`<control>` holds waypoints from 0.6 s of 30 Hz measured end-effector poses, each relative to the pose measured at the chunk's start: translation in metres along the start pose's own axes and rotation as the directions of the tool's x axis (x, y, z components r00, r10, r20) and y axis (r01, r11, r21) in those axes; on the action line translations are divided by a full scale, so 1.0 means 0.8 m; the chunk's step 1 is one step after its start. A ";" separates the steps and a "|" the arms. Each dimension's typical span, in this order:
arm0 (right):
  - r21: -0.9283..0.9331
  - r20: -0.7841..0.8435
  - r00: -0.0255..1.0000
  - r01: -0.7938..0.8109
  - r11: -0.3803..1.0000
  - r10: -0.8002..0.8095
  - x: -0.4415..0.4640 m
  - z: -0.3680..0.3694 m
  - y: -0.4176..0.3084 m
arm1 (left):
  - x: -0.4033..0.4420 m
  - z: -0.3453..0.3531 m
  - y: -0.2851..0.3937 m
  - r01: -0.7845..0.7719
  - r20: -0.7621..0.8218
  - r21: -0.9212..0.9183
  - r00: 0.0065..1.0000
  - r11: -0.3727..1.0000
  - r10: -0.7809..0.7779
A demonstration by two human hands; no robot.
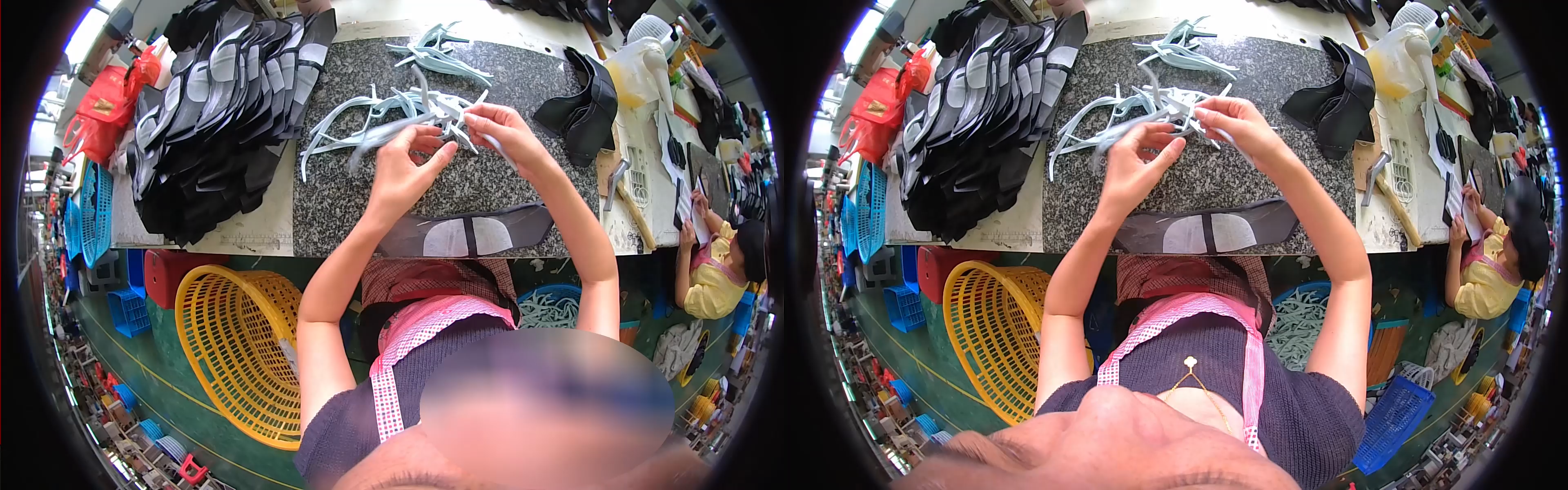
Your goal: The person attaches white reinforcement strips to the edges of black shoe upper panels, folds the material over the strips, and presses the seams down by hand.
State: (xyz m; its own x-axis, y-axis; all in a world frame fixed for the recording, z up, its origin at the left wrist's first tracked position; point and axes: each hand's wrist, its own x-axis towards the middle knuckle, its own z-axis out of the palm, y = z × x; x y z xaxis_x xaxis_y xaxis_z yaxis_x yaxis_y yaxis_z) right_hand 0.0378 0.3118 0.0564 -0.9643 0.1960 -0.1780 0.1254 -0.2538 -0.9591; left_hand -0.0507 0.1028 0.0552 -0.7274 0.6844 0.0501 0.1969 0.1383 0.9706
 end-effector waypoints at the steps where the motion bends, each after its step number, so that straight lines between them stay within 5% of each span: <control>1: -0.055 0.005 1.000 0.029 0.998 -0.029 -0.003 0.002 0.005 | 0.006 0.013 -0.016 0.169 0.046 -0.297 0.986 0.940 -0.162; 3: -0.161 0.016 0.996 0.094 0.982 -0.092 -0.009 0.008 0.012 | 0.013 0.016 -0.032 0.410 0.282 -0.757 0.907 0.509 -0.311; 4: -0.174 -0.029 0.993 0.105 0.979 -0.111 -0.016 0.016 0.014 | 0.010 0.018 -0.027 0.421 0.322 -0.836 0.896 0.353 -0.307; 8: -0.800 -0.151 0.724 0.310 0.514 -0.673 -0.034 0.042 0.009 | 0.008 0.038 -0.050 0.260 0.172 -0.924 0.938 0.280 -0.301; 15: -0.841 -0.111 0.693 0.316 0.439 -0.712 -0.045 0.065 0.016 | -0.010 0.052 -0.031 0.168 0.085 -0.934 0.961 0.314 -0.262; 18: -0.761 -0.156 0.719 0.349 0.546 -0.677 -0.042 0.063 0.023 | -0.010 0.048 -0.034 0.159 0.081 -0.919 0.972 0.361 -0.222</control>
State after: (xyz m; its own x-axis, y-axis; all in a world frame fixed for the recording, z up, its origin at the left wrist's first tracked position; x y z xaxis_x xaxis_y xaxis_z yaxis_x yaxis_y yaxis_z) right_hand 0.0608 0.2531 0.0557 -0.7421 0.4604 0.4872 -0.0907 0.6512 -0.7535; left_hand -0.0247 0.1214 0.0196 -0.6975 0.6921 -0.1857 -0.6485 -0.4994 0.5745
